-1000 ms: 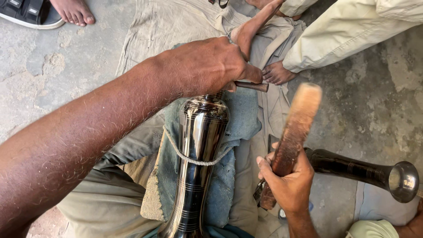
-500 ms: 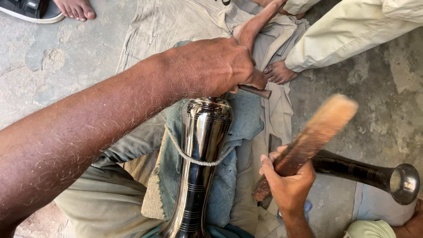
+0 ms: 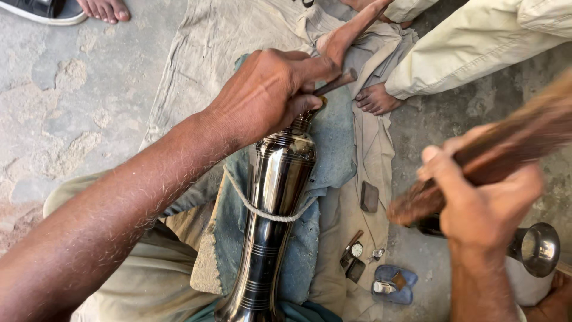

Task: The person sits on the floor and uses a wooden mallet to strike a metal chisel held against the rim of a silver vase. They repeatedly tap the chisel to create decorative grooves around the top edge of the vase.

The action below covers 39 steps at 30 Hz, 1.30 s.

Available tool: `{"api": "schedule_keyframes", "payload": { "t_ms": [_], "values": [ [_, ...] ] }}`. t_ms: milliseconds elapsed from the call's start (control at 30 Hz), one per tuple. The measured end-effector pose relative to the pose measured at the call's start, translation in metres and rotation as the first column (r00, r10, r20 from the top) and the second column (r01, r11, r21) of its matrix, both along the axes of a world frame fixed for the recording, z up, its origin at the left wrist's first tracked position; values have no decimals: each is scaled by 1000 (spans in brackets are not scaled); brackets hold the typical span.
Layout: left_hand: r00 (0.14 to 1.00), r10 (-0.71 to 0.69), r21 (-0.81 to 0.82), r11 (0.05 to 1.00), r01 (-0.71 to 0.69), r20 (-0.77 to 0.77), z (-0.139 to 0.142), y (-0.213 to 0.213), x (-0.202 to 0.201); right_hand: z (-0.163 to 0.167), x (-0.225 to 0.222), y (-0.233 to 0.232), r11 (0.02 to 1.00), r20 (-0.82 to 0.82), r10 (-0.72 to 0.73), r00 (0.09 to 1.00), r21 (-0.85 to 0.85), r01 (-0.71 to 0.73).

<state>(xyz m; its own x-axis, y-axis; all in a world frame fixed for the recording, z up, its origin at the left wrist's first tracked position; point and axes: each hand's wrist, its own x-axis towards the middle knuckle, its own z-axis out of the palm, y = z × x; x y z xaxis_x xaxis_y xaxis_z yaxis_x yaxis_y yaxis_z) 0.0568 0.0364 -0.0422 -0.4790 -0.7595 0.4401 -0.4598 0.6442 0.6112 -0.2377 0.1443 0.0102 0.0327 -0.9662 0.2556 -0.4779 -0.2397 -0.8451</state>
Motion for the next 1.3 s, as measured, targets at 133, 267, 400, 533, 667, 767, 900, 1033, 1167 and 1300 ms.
{"api": "schedule_keyframes", "payload": {
  "t_ms": [133,267,400,533,667,767,900,1033,1167,1300],
  "values": [
    [995,17,-4,1000,-17,-103,-7,6,1,38,1,-39,977,-526,181,831,191,-92],
    [971,72,5,997,-73,-227,-15,11,1,66,7,-53,981,-451,192,872,110,-159],
    [933,202,93,979,-183,-298,-25,21,-4,78,25,-74,991,-695,132,706,112,-75],
    [875,298,173,953,-249,-381,-34,29,-13,96,43,-82,947,-714,284,640,103,-305],
    [823,350,199,936,-290,-448,-40,36,-18,104,62,-84,909,-743,308,595,45,-414],
    [794,390,236,920,-313,-466,-45,37,-22,107,64,-86,874,-850,256,460,0,-486],
    [787,371,241,928,-286,-494,-53,35,-22,106,44,-83,860,-907,199,371,-20,-509],
    [696,373,261,928,-267,-614,-59,29,-20,97,20,-82,978,-841,176,512,93,-185],
    [680,368,301,928,-222,-634,-64,29,-21,87,22,-95,957,-736,161,658,280,79],
    [684,408,333,910,-248,-605,-68,28,-26,114,32,-88,857,-741,378,554,55,-512]
  ]
}}
